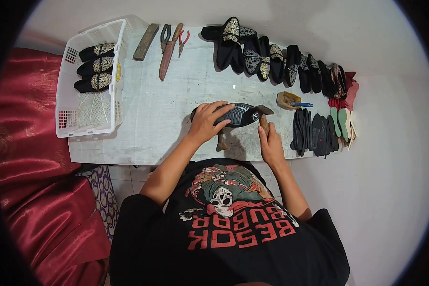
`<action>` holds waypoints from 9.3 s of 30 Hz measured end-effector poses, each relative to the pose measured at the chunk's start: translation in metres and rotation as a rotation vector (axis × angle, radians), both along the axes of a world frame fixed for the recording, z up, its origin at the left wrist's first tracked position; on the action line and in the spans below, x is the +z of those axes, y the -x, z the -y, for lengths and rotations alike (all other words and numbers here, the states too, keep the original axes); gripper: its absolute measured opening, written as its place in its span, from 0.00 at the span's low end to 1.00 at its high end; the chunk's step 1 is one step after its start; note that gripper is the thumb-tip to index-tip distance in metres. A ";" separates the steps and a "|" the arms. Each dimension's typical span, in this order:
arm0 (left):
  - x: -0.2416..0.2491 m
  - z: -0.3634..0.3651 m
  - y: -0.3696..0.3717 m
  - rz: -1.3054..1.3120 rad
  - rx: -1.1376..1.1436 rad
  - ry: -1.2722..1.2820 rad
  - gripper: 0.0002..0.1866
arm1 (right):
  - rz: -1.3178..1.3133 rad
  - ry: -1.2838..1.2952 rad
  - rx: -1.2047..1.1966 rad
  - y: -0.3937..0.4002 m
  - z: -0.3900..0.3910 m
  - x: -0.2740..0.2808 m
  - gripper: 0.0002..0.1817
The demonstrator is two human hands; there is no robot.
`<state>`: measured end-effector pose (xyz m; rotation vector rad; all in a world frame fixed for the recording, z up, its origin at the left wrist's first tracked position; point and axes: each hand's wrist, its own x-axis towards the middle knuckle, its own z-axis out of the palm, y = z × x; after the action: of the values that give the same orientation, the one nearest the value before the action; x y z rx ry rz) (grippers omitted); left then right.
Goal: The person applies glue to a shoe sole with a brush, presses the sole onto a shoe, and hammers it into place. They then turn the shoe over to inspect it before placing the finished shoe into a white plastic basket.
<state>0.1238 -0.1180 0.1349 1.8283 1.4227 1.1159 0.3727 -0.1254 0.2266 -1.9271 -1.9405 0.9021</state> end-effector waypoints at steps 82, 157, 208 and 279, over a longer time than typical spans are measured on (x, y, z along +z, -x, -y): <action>-0.030 0.030 -0.048 -0.246 0.244 -0.196 0.26 | -0.020 0.018 0.447 0.050 -0.059 0.025 0.31; -0.019 0.030 -0.051 -0.436 0.120 -0.178 0.28 | -0.378 -0.338 0.272 -0.057 0.028 -0.014 0.26; 0.007 0.016 -0.040 -0.265 0.066 -0.074 0.25 | -0.189 -0.114 0.094 -0.059 0.013 -0.017 0.26; -0.028 -0.013 0.088 0.461 -0.351 0.885 0.25 | 0.038 0.135 0.326 0.049 0.008 0.027 0.27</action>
<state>0.0357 -0.1051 0.1065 1.0348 1.0137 0.5271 0.3233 -0.1337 0.2537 -1.7337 -2.3155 1.1131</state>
